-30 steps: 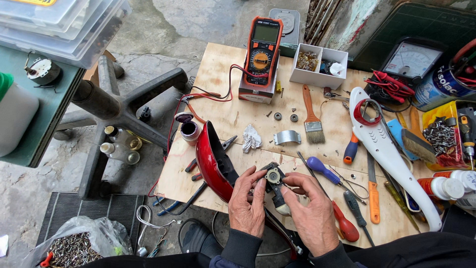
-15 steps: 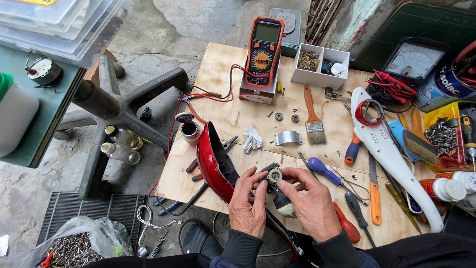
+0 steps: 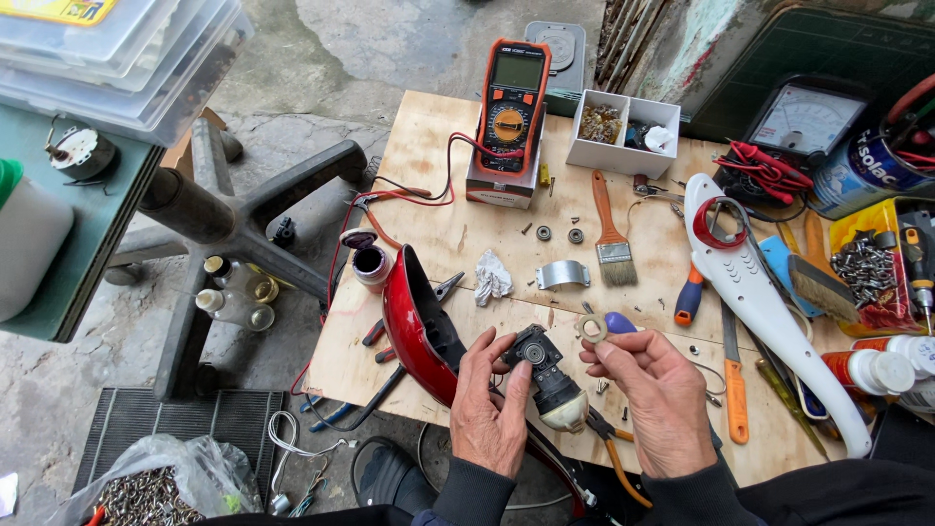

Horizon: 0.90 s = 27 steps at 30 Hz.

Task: The person disassembles a small black electrical component, likely a motor or switch, using a screwdriver and pliers. They remove screws, separate the housing, and manipulate internal parts on a cluttered workbench. The person then reassembles the component, securing it with screws.

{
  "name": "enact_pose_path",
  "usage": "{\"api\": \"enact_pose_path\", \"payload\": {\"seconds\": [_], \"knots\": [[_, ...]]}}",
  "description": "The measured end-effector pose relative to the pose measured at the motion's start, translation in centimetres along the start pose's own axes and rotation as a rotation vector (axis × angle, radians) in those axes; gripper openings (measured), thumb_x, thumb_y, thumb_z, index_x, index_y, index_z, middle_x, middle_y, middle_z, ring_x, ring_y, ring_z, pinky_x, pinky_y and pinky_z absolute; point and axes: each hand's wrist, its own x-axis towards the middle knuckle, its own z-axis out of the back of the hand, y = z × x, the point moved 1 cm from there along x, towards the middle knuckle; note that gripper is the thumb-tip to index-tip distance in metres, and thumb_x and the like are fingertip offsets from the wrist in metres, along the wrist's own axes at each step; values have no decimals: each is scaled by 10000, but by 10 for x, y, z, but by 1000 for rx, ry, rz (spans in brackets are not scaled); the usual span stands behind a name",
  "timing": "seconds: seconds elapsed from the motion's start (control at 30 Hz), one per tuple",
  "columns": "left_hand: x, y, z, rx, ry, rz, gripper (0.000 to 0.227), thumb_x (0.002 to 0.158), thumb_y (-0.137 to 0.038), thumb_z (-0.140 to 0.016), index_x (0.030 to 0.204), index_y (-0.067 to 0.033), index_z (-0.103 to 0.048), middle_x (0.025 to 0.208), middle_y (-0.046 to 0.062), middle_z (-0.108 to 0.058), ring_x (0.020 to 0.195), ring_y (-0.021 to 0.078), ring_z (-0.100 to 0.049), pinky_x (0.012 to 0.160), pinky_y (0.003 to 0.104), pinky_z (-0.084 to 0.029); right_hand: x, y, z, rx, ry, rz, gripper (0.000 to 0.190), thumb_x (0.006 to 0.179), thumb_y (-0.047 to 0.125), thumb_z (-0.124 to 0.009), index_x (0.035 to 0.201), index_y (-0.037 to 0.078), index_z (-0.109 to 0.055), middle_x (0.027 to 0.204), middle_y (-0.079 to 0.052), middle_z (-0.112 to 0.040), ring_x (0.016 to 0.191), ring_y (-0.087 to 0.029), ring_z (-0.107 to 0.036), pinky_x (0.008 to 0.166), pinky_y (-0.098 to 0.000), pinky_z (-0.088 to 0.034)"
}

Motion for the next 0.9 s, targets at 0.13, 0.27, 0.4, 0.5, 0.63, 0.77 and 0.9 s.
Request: {"api": "enact_pose_path", "payload": {"seconds": [0.13,0.27,0.4,0.5,0.63,0.77,0.9], "knots": [[1,2,-4,-57,39,-81,500,980,-394,-739,1428,-172,-714,1629,146,-594,1366,226,-686,1045,370,-579,-9,4,2,11,-23,-18,117,959,-72,-769,1040,-80,-685,1053,-340,-859,859,-339,-799,854,-356,-635],[5,-2,-4,2,77,-34,528,924,-436,-764,1411,-236,-731,1651,94,-578,1291,207,-732,1020,371,-601,-13,7,4,-16,-69,-25,114,943,-72,-798,1002,-77,-701,948,-310,-850,818,-315,-786,819,-341,-625],[8,-6,-4,18,102,-7,515,914,-466,-763,1388,-266,-760,1661,85,-561,1380,222,-699,1011,399,-609,-5,-7,9,-16,-73,-6,183,922,-68,-833,1039,-59,-694,897,-231,-786,809,-295,-787,760,-342,-615],[8,-8,0,-1,147,-35,584,879,-456,-798,1414,-231,-734,1696,129,-513,1474,231,-628,1068,400,-563,-2,-10,11,27,-35,-15,374,957,-70,-737,1331,-51,-730,1006,-234,-772,857,-322,-776,798,-361,-595],[6,-26,12,116,229,162,836,751,-535,-887,1527,-341,-645,1793,-45,-407,1264,149,-721,773,299,-610,-1,-13,8,-5,-88,-51,326,949,-34,-767,1269,-60,-820,1126,-153,-836,889,-245,-744,807,-321,-568],[7,-23,11,116,240,4,950,704,-554,-942,1536,-235,-613,1744,118,-483,1575,153,-478,973,343,-474,3,-20,9,54,-65,-98,259,987,-42,-742,1231,-94,-815,1090,-196,-815,956,-288,-770,910,-336,-584],[9,-19,8,130,236,-28,913,734,-503,-977,1525,-212,-627,1729,160,-493,1698,221,-354,1269,438,-382,5,-11,4,56,-41,-134,453,973,-29,-717,1426,-49,-716,1081,-221,-732,927,-312,-742,948,-353,-595]]}}
